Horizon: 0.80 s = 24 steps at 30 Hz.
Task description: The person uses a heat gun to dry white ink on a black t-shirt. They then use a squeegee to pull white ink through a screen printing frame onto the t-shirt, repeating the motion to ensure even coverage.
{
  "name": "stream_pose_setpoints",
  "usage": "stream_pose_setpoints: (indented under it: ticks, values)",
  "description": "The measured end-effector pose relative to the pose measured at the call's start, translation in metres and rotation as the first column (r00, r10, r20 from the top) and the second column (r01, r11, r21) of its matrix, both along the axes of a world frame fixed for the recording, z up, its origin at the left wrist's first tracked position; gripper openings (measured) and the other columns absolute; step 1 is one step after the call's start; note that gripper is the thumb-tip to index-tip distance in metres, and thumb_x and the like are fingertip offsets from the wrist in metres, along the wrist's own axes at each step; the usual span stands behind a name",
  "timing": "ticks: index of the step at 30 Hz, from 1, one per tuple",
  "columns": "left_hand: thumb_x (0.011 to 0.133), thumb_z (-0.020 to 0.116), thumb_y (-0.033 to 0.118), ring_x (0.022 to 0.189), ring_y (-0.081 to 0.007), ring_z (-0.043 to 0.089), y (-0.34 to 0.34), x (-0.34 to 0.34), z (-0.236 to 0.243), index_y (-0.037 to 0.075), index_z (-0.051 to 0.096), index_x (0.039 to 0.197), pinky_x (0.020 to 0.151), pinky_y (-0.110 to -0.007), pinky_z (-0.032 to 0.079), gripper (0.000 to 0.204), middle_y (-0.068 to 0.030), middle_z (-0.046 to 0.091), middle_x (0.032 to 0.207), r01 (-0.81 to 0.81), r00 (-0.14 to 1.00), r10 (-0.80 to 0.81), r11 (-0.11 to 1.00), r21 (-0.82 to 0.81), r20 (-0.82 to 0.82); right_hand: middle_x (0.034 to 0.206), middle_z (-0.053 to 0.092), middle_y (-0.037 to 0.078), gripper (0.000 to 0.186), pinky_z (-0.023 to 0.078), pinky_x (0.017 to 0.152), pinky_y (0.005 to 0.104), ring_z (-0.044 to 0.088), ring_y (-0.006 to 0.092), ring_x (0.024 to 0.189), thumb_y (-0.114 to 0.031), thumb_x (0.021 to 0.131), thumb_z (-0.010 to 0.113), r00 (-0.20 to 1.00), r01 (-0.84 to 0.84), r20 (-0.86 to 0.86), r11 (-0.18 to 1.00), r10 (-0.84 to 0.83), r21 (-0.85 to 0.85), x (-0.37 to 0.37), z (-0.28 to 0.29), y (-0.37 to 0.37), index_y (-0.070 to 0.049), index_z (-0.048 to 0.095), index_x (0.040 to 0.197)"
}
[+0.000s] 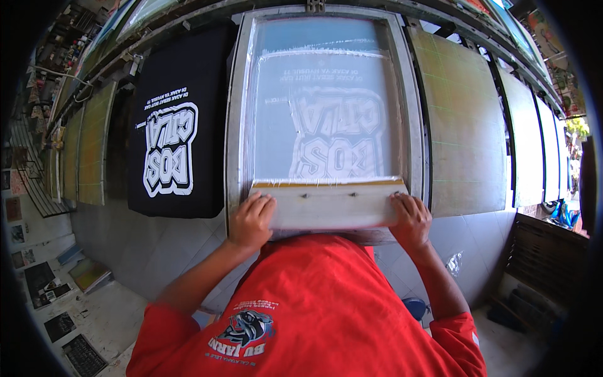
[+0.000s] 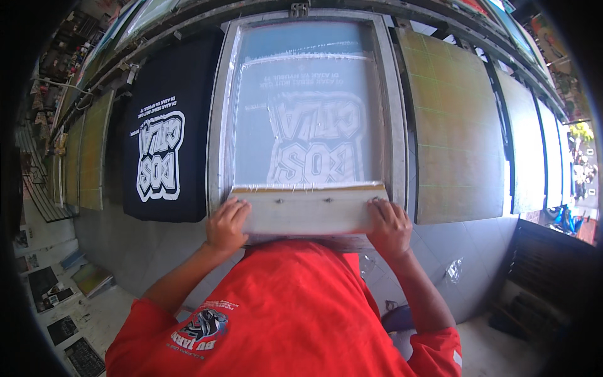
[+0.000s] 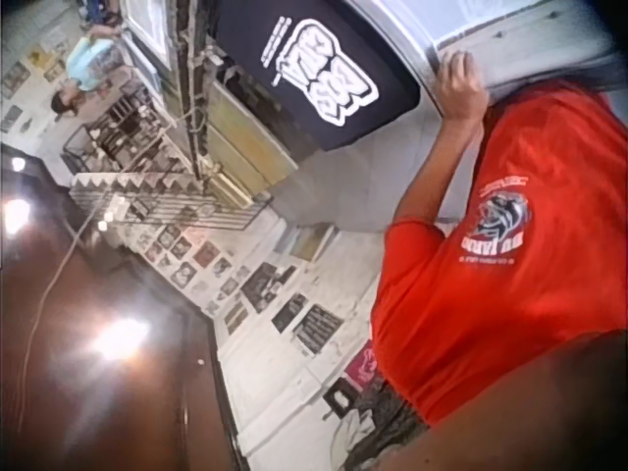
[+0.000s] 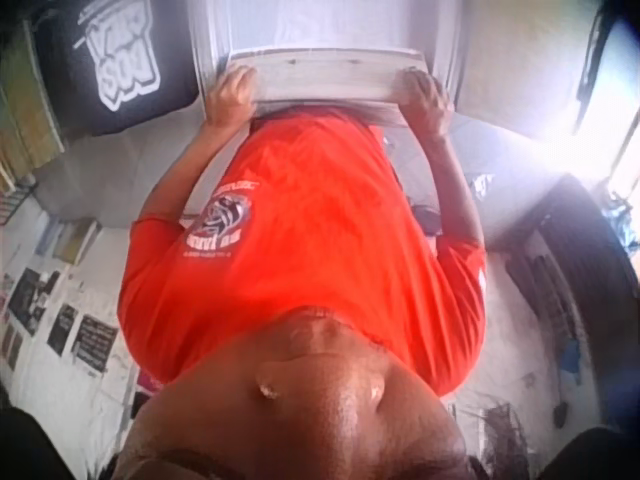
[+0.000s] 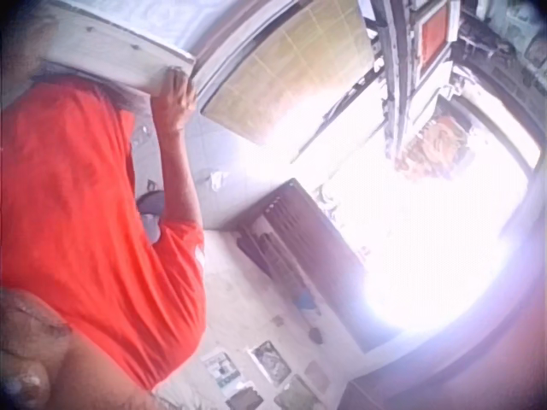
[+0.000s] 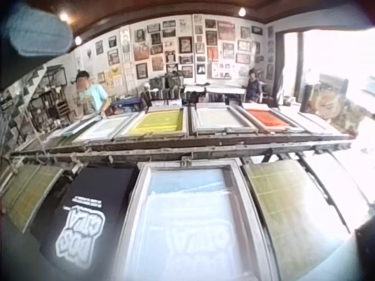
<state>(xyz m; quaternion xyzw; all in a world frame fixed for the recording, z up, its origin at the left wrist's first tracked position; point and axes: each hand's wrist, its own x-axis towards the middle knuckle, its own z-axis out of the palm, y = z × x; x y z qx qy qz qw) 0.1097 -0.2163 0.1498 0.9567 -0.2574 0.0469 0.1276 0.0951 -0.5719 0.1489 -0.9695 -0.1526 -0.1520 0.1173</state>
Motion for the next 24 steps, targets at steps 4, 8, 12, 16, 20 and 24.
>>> stream_pose_setpoints:
  ticks: [4,8,12,16,20,24]
  values:
    - [0.058,0.069,0.003,0.102,-0.0281,0.061,-0.001,0.048,0.000,0.002,0.064,0.102,0.087,-0.034,0.051,0.045,-0.0105,0.066,0.100,0.026,0.999,-0.025,1.000,0.000,0.025,0.092,0.065,0.005,0.028,0.053,0.071,0.0348,0.064,0.0242,0.085,-0.004,0.065,0.064,1.000,-0.019,-0.008,1.000,0.019,-0.009,0.042,-0.002,-0.004,-0.007,0.066,0.093]
    - [0.059,0.070,0.003,0.101,-0.0288,0.062,-0.004,0.106,-0.007,0.002,0.064,0.103,0.085,-0.035,0.052,0.044,-0.0116,0.066,0.101,0.041,0.996,-0.042,0.999,0.014,0.080,0.091,0.064,0.004,0.033,0.053,0.070,0.0343,0.064,0.0236,0.084,-0.003,0.062,0.064,0.999,-0.043,0.005,0.999,0.043,0.001,0.100,-0.007,-0.012,-0.008,0.066,0.094]
    - [0.055,0.072,0.003,0.100,-0.0261,0.064,-0.006,0.164,-0.015,0.007,0.065,0.102,0.082,-0.035,0.054,0.047,-0.0087,0.066,0.105,0.020,0.993,-0.021,1.000,0.012,0.113,0.091,0.064,0.004,0.034,0.053,0.071,0.0345,0.063,0.0230,0.083,-0.004,0.060,0.067,0.998,-0.046,0.036,0.999,0.045,0.007,0.159,-0.013,-0.017,-0.010,0.066,0.093]
    - [0.057,0.072,0.003,0.095,-0.0268,0.065,-0.012,0.215,-0.015,0.009,0.065,0.099,0.078,-0.036,0.055,0.042,-0.0074,0.067,0.101,-0.022,0.993,0.022,1.000,0.004,0.120,0.093,0.064,0.003,0.032,0.053,0.074,0.0359,0.063,0.0240,0.087,-0.005,0.062,0.069,0.997,-0.044,0.068,0.999,0.044,0.000,0.214,-0.022,-0.021,-0.011,0.066,0.093]
    - [0.061,0.073,0.006,0.091,-0.0280,0.065,-0.017,0.278,-0.016,0.009,0.065,0.098,0.074,-0.038,0.055,0.038,-0.0079,0.066,0.101,-0.029,0.993,0.026,0.999,0.020,0.113,0.094,0.064,0.005,0.028,0.053,0.076,0.0373,0.064,0.0257,0.089,-0.007,0.065,0.070,0.997,-0.045,0.064,0.999,0.046,-0.013,0.272,-0.021,-0.027,-0.011,0.066,0.093]
    - [0.065,0.071,0.014,0.084,-0.0321,0.065,-0.023,0.331,0.015,0.008,0.067,0.094,0.073,-0.040,0.053,0.030,-0.0135,0.067,0.092,-0.089,0.995,0.093,0.992,0.094,-0.038,0.093,0.066,0.010,0.026,0.052,0.077,0.0397,0.065,0.0290,0.088,-0.017,0.067,0.071,0.991,-0.007,-0.130,0.999,0.001,-0.050,0.327,0.005,-0.027,-0.010,0.067,0.092]
